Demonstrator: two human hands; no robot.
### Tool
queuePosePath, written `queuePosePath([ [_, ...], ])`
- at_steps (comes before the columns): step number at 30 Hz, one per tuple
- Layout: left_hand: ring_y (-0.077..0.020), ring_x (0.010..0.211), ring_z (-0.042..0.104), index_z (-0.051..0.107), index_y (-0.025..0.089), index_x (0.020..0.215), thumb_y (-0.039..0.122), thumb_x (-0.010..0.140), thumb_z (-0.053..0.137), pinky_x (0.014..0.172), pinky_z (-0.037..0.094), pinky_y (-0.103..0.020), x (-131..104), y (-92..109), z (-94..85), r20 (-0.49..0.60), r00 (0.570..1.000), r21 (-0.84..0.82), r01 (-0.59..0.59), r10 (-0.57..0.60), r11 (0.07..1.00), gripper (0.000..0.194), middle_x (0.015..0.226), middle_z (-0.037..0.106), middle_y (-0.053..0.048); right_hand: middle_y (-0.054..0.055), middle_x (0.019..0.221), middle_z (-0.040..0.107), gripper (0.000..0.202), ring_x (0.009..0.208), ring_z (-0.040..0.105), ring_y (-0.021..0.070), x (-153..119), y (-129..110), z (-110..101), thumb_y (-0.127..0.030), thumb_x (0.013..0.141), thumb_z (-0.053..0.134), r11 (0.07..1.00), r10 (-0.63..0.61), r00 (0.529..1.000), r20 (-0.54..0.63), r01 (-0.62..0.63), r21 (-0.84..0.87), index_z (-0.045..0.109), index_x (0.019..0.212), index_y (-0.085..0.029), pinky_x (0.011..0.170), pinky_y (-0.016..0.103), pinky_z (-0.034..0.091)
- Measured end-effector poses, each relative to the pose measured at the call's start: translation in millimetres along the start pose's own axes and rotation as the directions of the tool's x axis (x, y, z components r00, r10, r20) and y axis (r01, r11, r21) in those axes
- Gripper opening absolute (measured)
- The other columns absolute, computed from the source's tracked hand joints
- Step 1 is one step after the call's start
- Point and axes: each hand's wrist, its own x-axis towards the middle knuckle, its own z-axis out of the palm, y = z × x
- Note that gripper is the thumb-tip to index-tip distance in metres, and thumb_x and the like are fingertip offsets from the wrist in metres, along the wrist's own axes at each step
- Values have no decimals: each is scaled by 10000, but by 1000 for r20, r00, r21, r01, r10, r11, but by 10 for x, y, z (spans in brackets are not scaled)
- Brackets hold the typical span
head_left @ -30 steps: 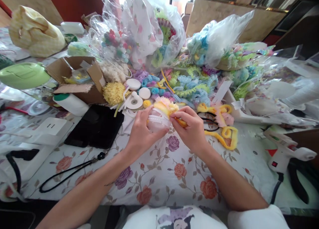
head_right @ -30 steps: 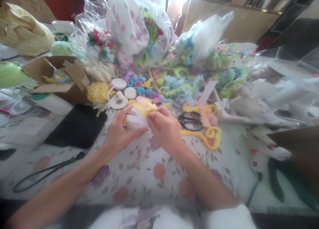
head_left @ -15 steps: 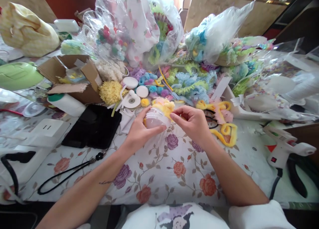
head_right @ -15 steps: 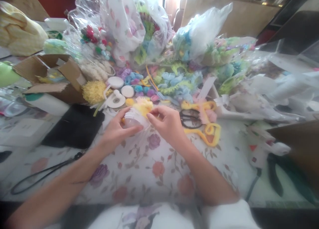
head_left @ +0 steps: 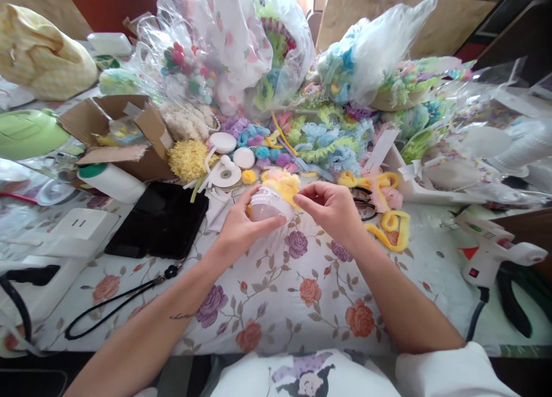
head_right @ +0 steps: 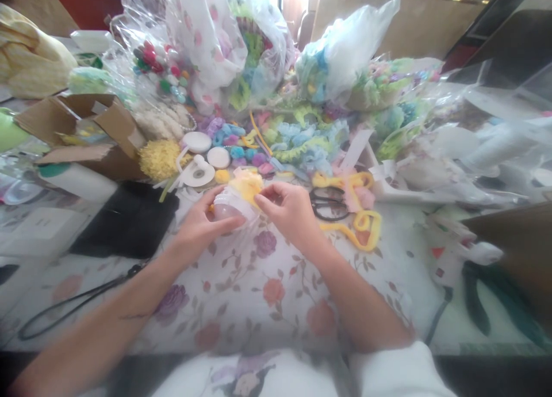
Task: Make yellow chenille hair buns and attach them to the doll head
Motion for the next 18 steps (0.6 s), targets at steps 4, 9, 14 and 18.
queuePosePath([
  [4, -292, 1130, 594, 485, 211, 1336, 436, 607, 817, 936, 502, -393, 1, 15, 0, -48, 998, 65, -24, 27, 998, 832, 1290, 588, -111, 13, 842, 574, 41, 630, 503, 109, -27, 14, 3, -219, 815, 623, 939, -270, 962, -47, 253, -233, 658, 832, -207, 592, 262, 413],
  [9, -284, 1119, 599, 472, 195, 1349, 418, 621, 813, 932, 505, -396, 3, 38, 3, -36, 999, 46, 0, 2, 999, 834, 1279, 592, -116, 33, 925, 560, 53, 716, 557, 135, -48, 19, 8, -208, 849, 593, 845, -386, 922, 20, 362, -393, 645, 851, -218, 645, 279, 437],
  [14, -280, 1108, 603, 487, 207, 1333, 420, 621, 815, 923, 513, -396, 7, 9, 12, -43, 999, 47, -22, 24, 999, 812, 1269, 597, -104, 42, 964, 568, 105, 631, 501, 109, -46, 5, 31, -204, 903, 510, 811, -358, 930, 82, 353, -465, 607, 862, -206, 600, 270, 400],
  [18, -273, 1100, 611, 473, 212, 1347, 416, 621, 819, 911, 523, -382, 9, -5, 20, -27, 1000, 12, -7, 7, 1000, 830, 1271, 600, -100, 53, 961, 541, 108, 669, 501, 123, -29, 3, 30, -185, 913, 470, 834, -300, 944, 140, 331, -442, 560, 852, -187, 604, 271, 389],
])
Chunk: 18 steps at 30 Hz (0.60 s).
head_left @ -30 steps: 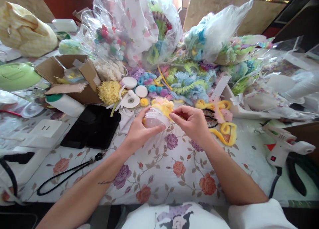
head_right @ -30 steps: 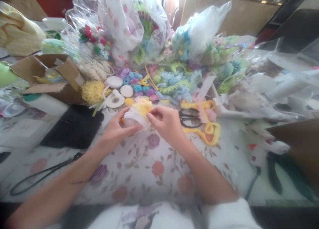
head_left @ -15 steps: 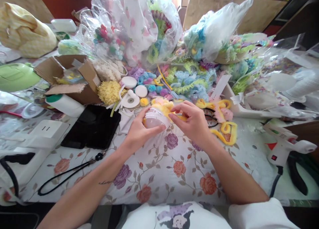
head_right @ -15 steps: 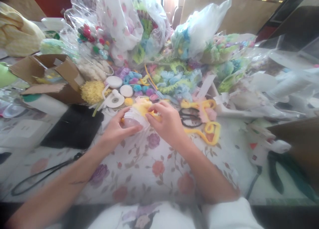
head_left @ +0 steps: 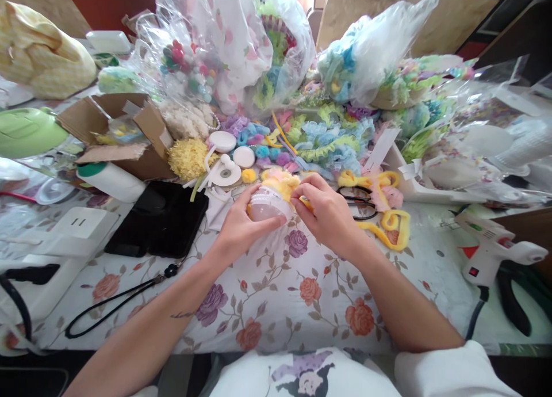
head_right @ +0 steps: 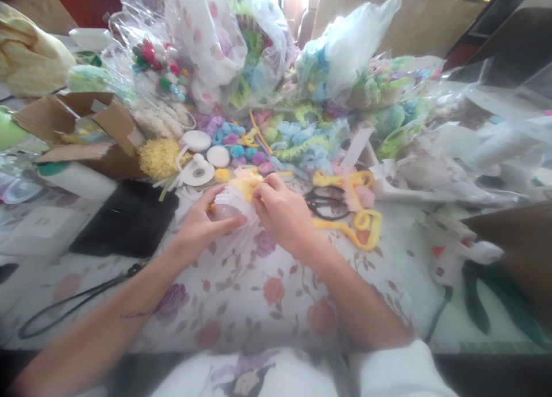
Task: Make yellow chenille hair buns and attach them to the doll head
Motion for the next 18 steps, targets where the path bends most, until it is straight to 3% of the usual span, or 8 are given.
queuePosePath([
  [8, -282, 1083, 627, 472, 219, 1346, 406, 615, 825, 886, 537, -388, 4, -31, -2, 32, 999, -40, 15, -13, 999, 832, 1256, 617, -110, 23, 860, 500, 132, 648, 471, 116, 24, 67, -17, -181, 902, 475, 975, 72, 994, 85, -88, 205, 512, 776, -191, 562, 256, 358],
  [18, -273, 1048, 641, 485, 206, 1327, 381, 618, 824, 869, 544, -371, 1, 2, 0, 17, 1000, -28, 23, -23, 999, 805, 1212, 637, -100, 21, 866, 499, 122, 660, 469, 119, 7, 79, 30, -196, 907, 491, 978, 73, 994, 81, -88, 191, 523, 790, -192, 571, 261, 367],
])
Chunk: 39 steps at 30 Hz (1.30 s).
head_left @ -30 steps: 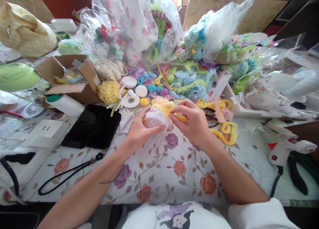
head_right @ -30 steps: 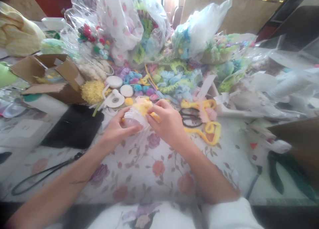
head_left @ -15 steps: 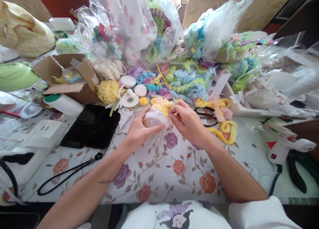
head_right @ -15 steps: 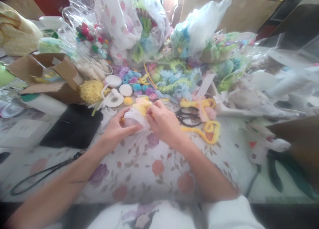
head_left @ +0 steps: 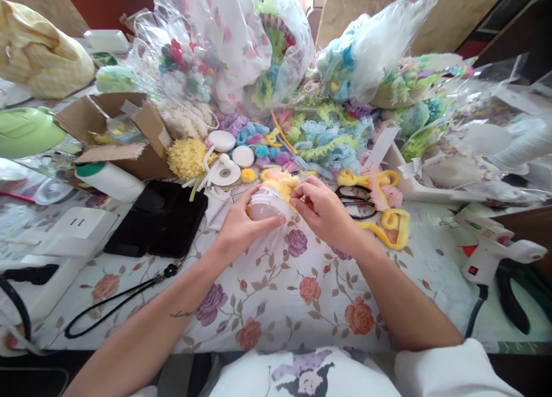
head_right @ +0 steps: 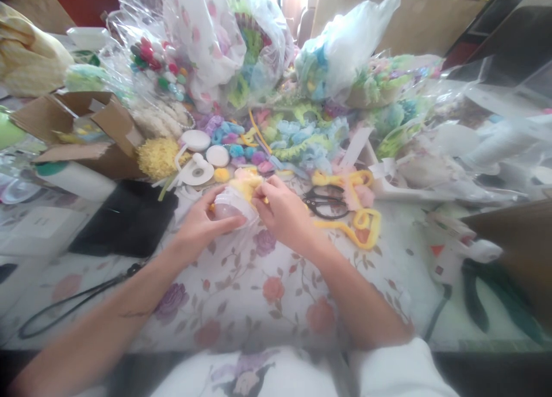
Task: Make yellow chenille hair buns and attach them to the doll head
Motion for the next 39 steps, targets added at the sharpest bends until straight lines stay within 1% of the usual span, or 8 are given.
queuePosePath([
  [5, -285, 1080, 624, 485, 210, 1332, 410, 619, 817, 905, 523, -397, 5, -14, -5, -14, 999, 33, -29, 29, 999, 811, 1243, 618, -108, 31, 925, 524, 94, 684, 489, 120, -5, -6, -9, -201, 914, 501, 999, -47, 998, -32, 47, -5, 557, 838, -192, 608, 268, 394],
  [11, -293, 1109, 608, 476, 208, 1346, 425, 617, 816, 924, 513, -408, -2, -13, 1, -4, 999, 14, -32, 32, 999, 833, 1274, 597, -116, 12, 924, 521, 48, 617, 469, 89, -6, -31, -25, -178, 891, 536, 997, -63, 988, -141, 68, 26, 567, 860, -199, 584, 258, 402],
  [16, -296, 1130, 595, 485, 192, 1334, 417, 605, 823, 938, 505, -399, -8, 24, -6, -17, 999, 67, -27, 28, 997, 835, 1276, 596, -113, 18, 935, 521, 61, 672, 501, 103, -11, -27, 10, -170, 891, 541, 997, -70, 989, -127, 74, 25, 587, 859, -196, 600, 266, 411],
  [20, -297, 1157, 577, 504, 194, 1325, 409, 597, 831, 946, 499, -383, -35, 38, -2, -7, 999, 54, -53, 54, 997, 826, 1301, 589, -100, 8, 880, 523, 83, 696, 510, 111, -19, -18, 67, -138, 859, 580, 990, -63, 982, -179, 85, 117, 590, 806, -201, 609, 263, 417],
  [26, -291, 1091, 621, 511, 182, 1320, 370, 596, 840, 878, 531, -366, -62, 46, 30, 26, 1000, -78, 2, 0, 997, 818, 1247, 632, -98, -5, 821, 454, 161, 664, 474, 100, -22, -1, 168, -120, 833, 595, 951, -32, 962, -271, 113, 288, 521, 714, -199, 556, 241, 405],
  [31, -321, 1178, 566, 522, 207, 1311, 384, 566, 856, 981, 471, -436, -13, -3, 26, -9, 999, -13, -44, 44, 999, 835, 1304, 588, -107, -9, 831, 488, 98, 600, 440, 82, 4, 14, 99, -188, 808, 649, 934, 69, 957, -283, 38, 355, 559, 774, -203, 526, 246, 381],
  [34, -334, 1180, 561, 500, 202, 1333, 407, 563, 855, 1012, 440, -476, 5, -30, 18, -27, 997, 19, -71, 71, 997, 872, 1284, 590, -122, 2, 872, 508, 113, 607, 446, 82, 4, -4, 60, -250, 825, 635, 920, 137, 960, -243, -32, 390, 532, 822, -204, 495, 241, 346],
  [39, -338, 1187, 551, 485, 193, 1348, 414, 567, 851, 1035, 413, -499, 16, -47, 18, -47, 991, 61, -119, 122, 991, 891, 1259, 595, -132, 2, 884, 520, 165, 614, 447, 79, -7, -9, 83, -228, 783, 666, 919, 168, 966, -196, -82, 385, 505, 805, -203, 485, 236, 320],
])
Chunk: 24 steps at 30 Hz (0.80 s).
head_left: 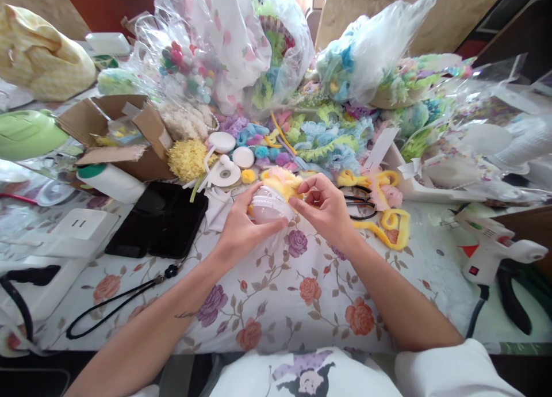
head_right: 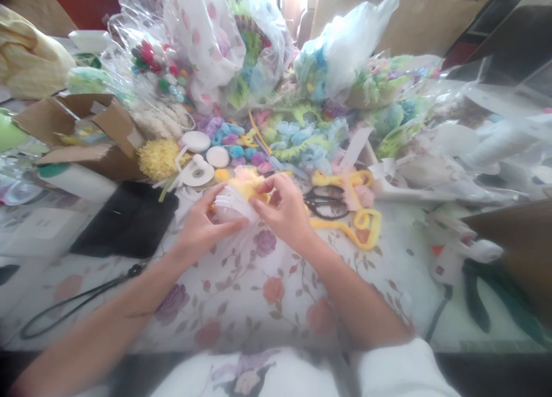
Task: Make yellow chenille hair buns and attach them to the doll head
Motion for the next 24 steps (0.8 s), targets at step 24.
queuePosePath([
  [24, -294, 1170, 564, 500, 300, 1330, 364, 583, 844, 979, 458, -430, -14, -69, 13, -40, 994, 7, -101, 101, 995, 825, 1354, 519, -87, -50, 692, 445, 227, 541, 386, 79, 24, -95, -90, -279, 720, 684, 971, 220, 973, 75, -226, 76, 505, 840, -207, 465, 226, 268],
])
